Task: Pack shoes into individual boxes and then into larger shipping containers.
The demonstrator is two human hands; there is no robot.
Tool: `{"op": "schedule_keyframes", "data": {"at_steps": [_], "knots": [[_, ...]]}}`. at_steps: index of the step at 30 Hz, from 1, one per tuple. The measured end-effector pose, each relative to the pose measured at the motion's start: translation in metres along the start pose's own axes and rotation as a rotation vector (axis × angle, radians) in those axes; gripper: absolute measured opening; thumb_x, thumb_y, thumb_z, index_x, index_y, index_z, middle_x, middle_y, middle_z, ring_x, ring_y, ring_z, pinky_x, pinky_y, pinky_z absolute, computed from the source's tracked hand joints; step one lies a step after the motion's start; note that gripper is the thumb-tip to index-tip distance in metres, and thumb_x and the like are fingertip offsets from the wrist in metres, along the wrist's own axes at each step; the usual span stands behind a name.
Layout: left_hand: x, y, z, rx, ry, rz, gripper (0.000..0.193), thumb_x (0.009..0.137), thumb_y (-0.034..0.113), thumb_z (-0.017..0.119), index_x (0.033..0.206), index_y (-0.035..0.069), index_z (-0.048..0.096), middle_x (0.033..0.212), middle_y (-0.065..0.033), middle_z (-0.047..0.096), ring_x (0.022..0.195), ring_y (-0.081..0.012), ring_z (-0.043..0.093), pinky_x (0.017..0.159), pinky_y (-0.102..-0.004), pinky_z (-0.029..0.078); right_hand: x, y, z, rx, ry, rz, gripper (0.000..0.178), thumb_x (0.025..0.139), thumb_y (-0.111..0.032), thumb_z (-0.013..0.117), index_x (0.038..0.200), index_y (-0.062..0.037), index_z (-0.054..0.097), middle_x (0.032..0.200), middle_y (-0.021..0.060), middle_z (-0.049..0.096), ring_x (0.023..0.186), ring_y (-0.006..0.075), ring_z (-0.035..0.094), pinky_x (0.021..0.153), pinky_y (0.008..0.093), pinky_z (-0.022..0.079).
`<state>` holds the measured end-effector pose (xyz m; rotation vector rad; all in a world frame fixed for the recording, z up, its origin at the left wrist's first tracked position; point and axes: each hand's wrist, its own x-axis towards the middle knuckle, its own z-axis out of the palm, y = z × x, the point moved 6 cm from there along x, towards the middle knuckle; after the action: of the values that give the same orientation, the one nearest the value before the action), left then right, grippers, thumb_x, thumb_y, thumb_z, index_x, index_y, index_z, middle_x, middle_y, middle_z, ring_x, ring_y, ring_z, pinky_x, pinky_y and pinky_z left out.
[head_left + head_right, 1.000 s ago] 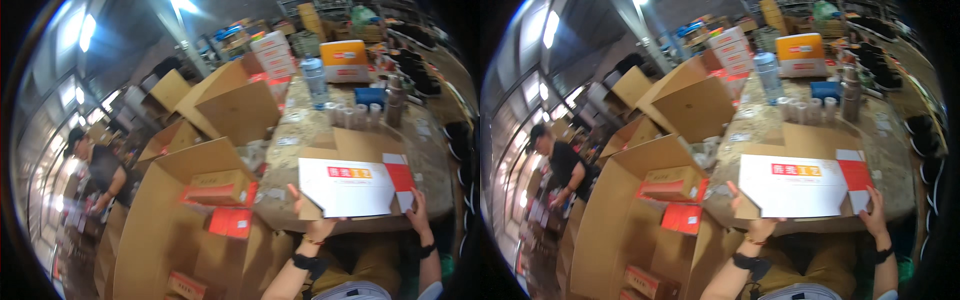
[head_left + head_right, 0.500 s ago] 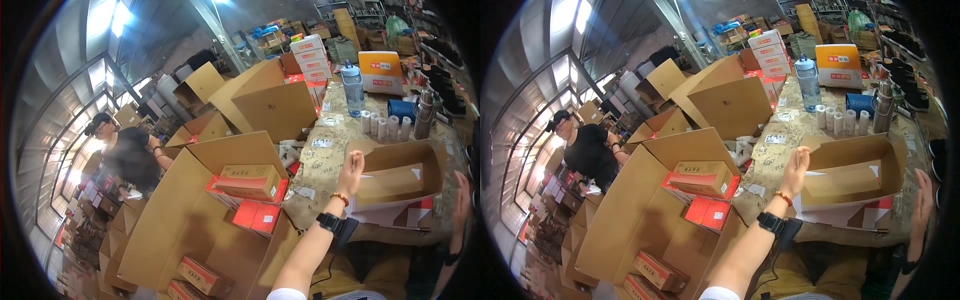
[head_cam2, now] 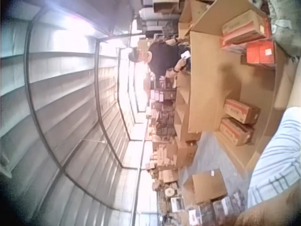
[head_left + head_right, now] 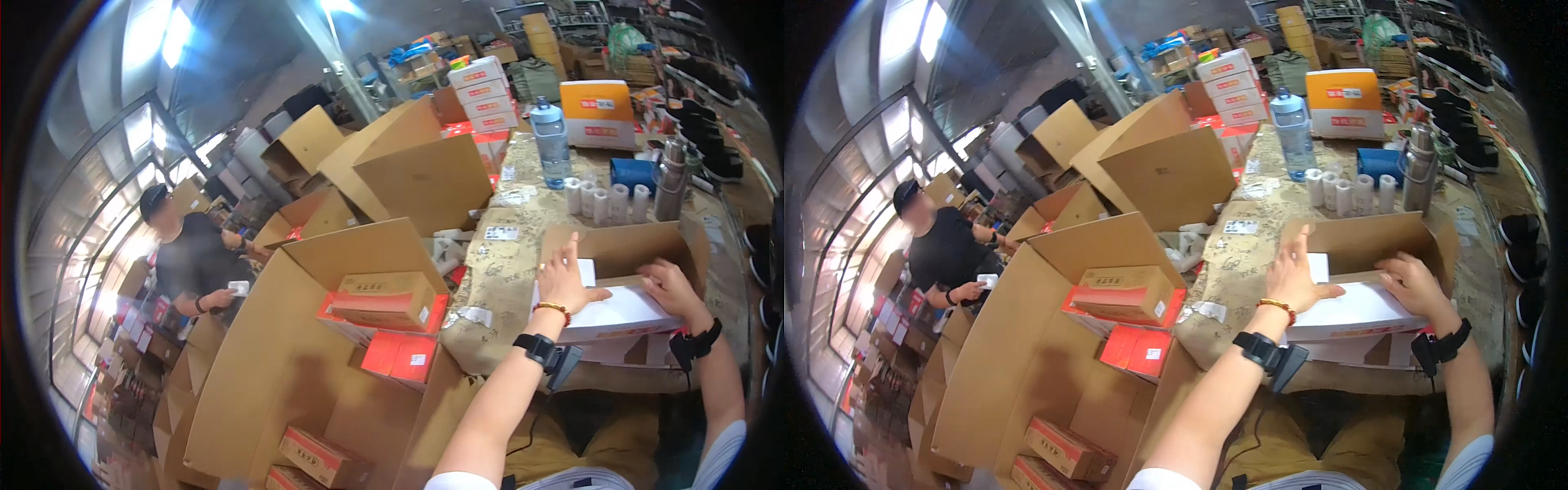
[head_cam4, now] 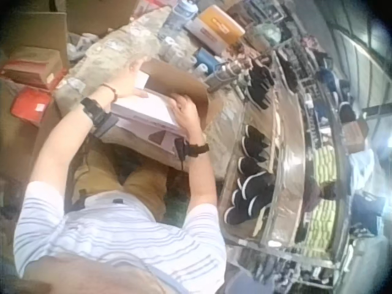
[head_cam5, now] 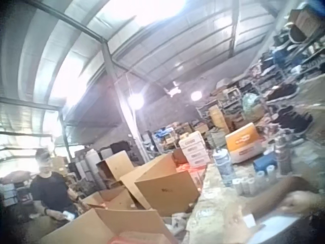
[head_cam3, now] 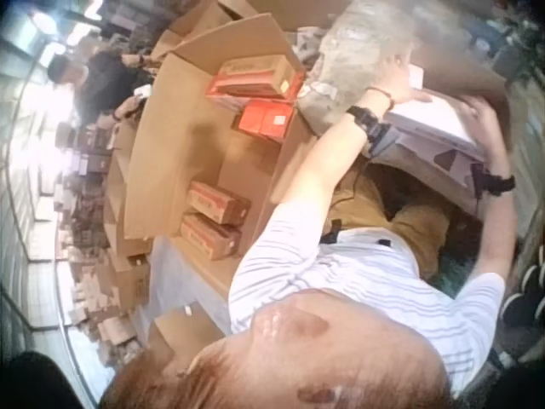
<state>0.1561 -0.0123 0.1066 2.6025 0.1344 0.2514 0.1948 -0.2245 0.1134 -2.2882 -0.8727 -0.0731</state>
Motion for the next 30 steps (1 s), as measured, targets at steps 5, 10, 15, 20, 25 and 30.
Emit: {"op": "schedule_keyframes", "data": {"at_steps": [5,10,15,20,25,30], "knots": [[0.011,-0.013,0.006,-0.143,0.084,0.152,0.117,0.054,0.036,0.086,0.143,0.007,0.016,0.140,-0.0217,0.033,0.129,-0.0348,0.034,0.108,-0.0388,0.029,-0.031,0.061,-0.096,0.116,0.878,-0.057,0.017,0.087,-0.013,0.056,0.096,0.0003,0.062,0.100,0.0154,0.056,0.103,0.0260,0.052,0.091,0.0326,0.041],[0.020,-0.056,0.017,-0.492,0.106,0.311,0.083,0.061,0.020,0.084,0.134,0.015,0.045,0.132,-0.0169,0.041,0.118,-0.0294,0.043,0.099,-0.0393,0.037,-0.015,0.115,-0.004,0.235,0.502,0.164,0.051,0.085,-0.010,0.058,0.132,-0.0019,0.040,0.122,0.0210,0.053,0.115,0.0325,0.051,0.098,0.0386,0.040],[0.013,-0.038,0.027,-0.632,0.095,0.276,0.075,0.062,0.018,0.081,0.130,0.014,0.049,0.121,-0.0155,0.046,0.115,-0.0317,0.045,0.097,-0.0393,0.038,-0.026,0.085,-0.043,0.189,0.045,0.109,0.068,0.075,-0.033,0.071,0.131,-0.0077,0.043,0.126,0.0219,0.048,0.114,0.0352,0.050,0.095,0.0384,0.042],[-0.005,0.017,0.012,0.093,0.115,0.202,0.061,0.060,0.019,0.080,0.116,0.010,0.058,0.113,-0.0158,0.048,0.108,-0.0342,0.046,0.095,-0.0409,0.039,-0.036,0.078,-0.047,-0.164,0.224,0.287,0.062,0.067,-0.039,0.075,0.115,-0.0082,0.050,0.114,0.0175,0.049,0.104,0.0368,0.052,0.085,0.0433,0.046],[-0.020,0.020,0.004,0.135,0.187,0.150,0.055,0.063,0.020,0.079,0.112,0.007,0.059,0.110,-0.0137,0.052,0.108,-0.0347,0.047,0.091,-0.0424,0.040,-0.040,0.064,-0.044,-0.138,0.321,0.317,0.055,0.069,-0.038,0.074,0.110,-0.0088,0.051,0.108,0.0160,0.049,0.100,0.0359,0.054,0.082,0.0434,0.046],[-0.024,0.025,-0.043,-0.226,0.324,0.201,0.040,0.074,0.016,0.069,0.111,0.005,0.059,0.110,-0.0160,0.057,0.107,-0.0327,0.052,0.091,-0.0407,0.041,-0.053,0.061,-0.073,0.246,0.672,0.084,0.031,0.085,-0.028,0.061,0.104,-0.0046,0.057,0.105,0.0137,0.051,0.092,0.0276,0.056,0.078,0.0377,0.048]]}}
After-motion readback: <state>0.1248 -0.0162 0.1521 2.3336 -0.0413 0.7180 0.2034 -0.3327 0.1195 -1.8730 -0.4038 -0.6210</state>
